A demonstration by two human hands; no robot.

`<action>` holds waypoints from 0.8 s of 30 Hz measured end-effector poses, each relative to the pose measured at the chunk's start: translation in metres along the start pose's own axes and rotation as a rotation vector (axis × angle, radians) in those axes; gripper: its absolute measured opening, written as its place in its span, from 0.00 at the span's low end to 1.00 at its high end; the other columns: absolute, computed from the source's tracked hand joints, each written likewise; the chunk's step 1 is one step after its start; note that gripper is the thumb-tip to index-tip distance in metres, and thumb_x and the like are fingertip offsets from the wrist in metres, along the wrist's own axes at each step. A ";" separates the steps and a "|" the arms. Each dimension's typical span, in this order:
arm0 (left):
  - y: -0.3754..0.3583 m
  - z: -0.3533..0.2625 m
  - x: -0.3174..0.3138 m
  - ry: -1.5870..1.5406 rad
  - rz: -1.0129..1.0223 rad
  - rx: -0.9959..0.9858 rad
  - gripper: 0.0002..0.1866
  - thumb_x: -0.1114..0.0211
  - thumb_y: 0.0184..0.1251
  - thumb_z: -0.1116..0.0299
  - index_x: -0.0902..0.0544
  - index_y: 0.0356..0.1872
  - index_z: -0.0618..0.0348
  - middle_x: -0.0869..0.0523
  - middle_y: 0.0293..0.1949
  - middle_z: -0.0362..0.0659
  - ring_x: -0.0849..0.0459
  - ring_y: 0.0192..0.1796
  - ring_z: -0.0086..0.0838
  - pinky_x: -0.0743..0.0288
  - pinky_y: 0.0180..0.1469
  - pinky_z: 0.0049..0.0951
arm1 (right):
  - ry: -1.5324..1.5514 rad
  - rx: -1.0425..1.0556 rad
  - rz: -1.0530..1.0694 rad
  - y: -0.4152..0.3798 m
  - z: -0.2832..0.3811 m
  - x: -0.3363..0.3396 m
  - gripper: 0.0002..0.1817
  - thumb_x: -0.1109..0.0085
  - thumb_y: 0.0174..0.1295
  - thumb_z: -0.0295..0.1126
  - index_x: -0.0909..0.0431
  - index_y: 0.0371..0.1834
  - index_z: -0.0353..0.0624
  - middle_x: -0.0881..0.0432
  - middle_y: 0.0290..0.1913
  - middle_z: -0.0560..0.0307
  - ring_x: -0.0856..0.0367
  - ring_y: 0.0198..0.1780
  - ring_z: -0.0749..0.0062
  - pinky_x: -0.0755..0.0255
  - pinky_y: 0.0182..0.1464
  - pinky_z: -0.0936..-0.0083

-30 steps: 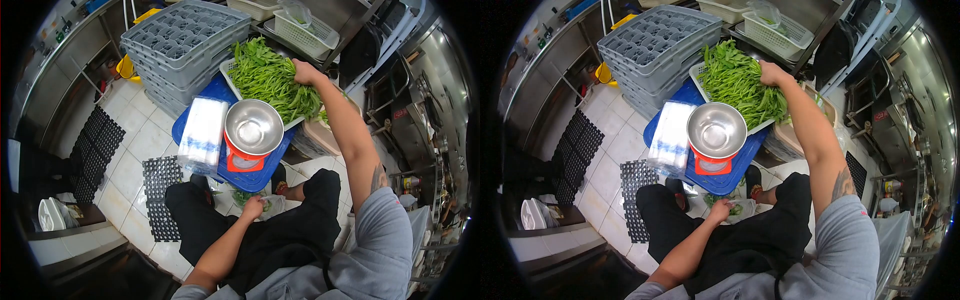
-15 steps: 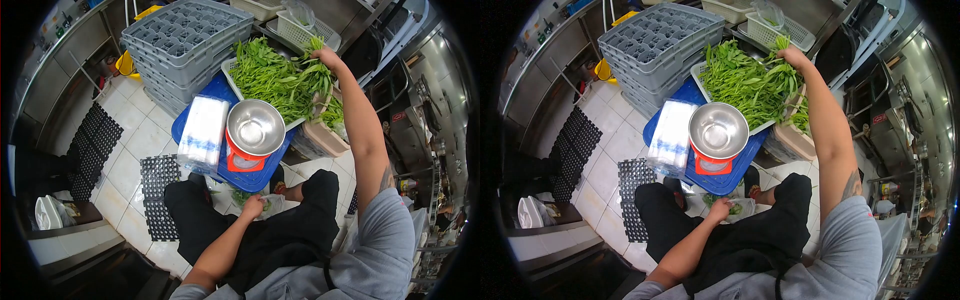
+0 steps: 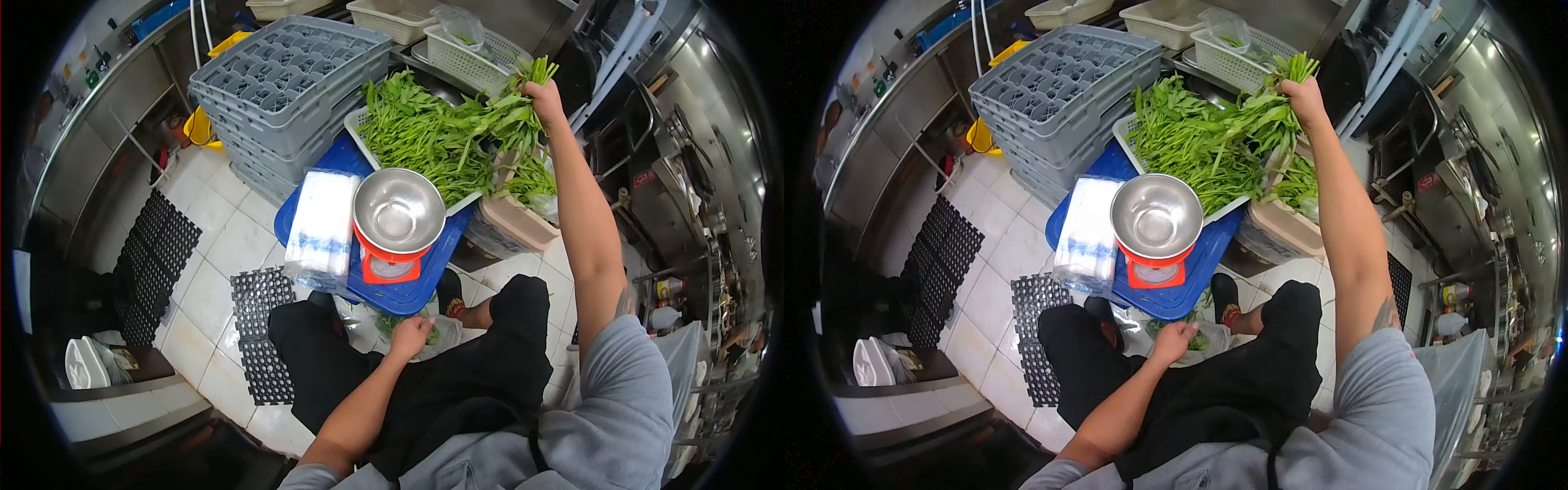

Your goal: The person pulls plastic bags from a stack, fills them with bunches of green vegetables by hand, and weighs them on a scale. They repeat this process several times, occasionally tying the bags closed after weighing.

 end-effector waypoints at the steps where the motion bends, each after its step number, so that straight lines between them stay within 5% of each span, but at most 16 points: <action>1: -0.002 -0.005 0.002 0.051 -0.003 -0.023 0.25 0.43 0.72 0.48 0.16 0.32 0.65 0.14 0.39 0.59 0.18 0.48 0.55 0.27 0.51 0.48 | 0.022 0.015 0.003 -0.007 0.006 0.005 0.18 0.43 0.49 0.23 0.22 0.45 0.31 0.18 0.38 0.52 0.17 0.35 0.67 0.23 0.40 0.70; 7: -0.017 -0.029 0.010 0.002 -0.463 -0.641 0.21 0.41 0.74 0.56 0.18 0.25 0.63 0.18 0.27 0.54 0.21 0.31 0.53 0.28 0.39 0.49 | 0.122 0.060 0.055 -0.056 0.045 0.037 0.20 0.44 0.47 0.23 0.24 0.48 0.34 0.20 0.40 0.56 0.19 0.39 0.67 0.24 0.44 0.70; 13: -0.026 -0.055 0.012 -0.295 -0.286 -0.395 0.19 0.36 0.71 0.62 0.23 0.23 0.64 0.28 0.21 0.46 0.30 0.25 0.28 0.34 0.30 0.33 | 0.345 -0.088 0.209 -0.147 0.064 0.036 0.25 0.45 0.42 0.23 0.27 0.49 0.36 0.25 0.39 0.56 0.20 0.41 0.64 0.23 0.46 0.68; 16: -0.038 -0.107 0.022 -0.360 -0.367 -0.491 0.14 0.32 0.67 0.65 0.22 0.45 0.62 0.31 0.20 0.40 0.34 0.25 0.23 0.36 0.28 0.31 | 0.387 -0.146 0.269 -0.197 0.055 0.035 0.21 0.45 0.40 0.22 0.28 0.43 0.36 0.28 0.37 0.56 0.22 0.40 0.65 0.23 0.43 0.69; 20: -0.043 -0.169 0.026 -0.388 -0.325 -0.540 0.37 0.31 0.62 0.73 0.35 0.73 0.55 0.28 0.22 0.38 0.30 0.25 0.22 0.33 0.31 0.27 | 0.535 -0.279 0.300 -0.263 0.054 0.023 0.17 0.44 0.39 0.22 0.29 0.37 0.37 0.29 0.36 0.54 0.24 0.37 0.65 0.25 0.40 0.71; 23: -0.042 -0.195 0.025 -0.171 -0.281 -0.644 0.41 0.32 0.61 0.73 0.39 0.76 0.50 0.24 0.24 0.42 0.24 0.26 0.29 0.28 0.34 0.29 | 0.613 -0.380 0.300 -0.303 0.047 0.017 0.18 0.44 0.38 0.22 0.28 0.38 0.37 0.27 0.37 0.53 0.23 0.37 0.64 0.26 0.38 0.72; 24: -0.046 -0.205 0.025 -0.163 -0.263 -0.593 0.31 0.34 0.62 0.70 0.27 0.68 0.51 0.22 0.26 0.47 0.20 0.28 0.37 0.26 0.37 0.35 | 0.603 -0.426 0.302 -0.315 0.045 0.019 0.18 0.44 0.38 0.21 0.28 0.38 0.37 0.27 0.37 0.52 0.23 0.37 0.64 0.26 0.39 0.72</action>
Point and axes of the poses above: each hand's wrist, its own y-axis towards the middle knuckle, its own x-axis out of the back of the hand, z = x × y, the point moved 4 cm from there along y, towards the middle knuckle
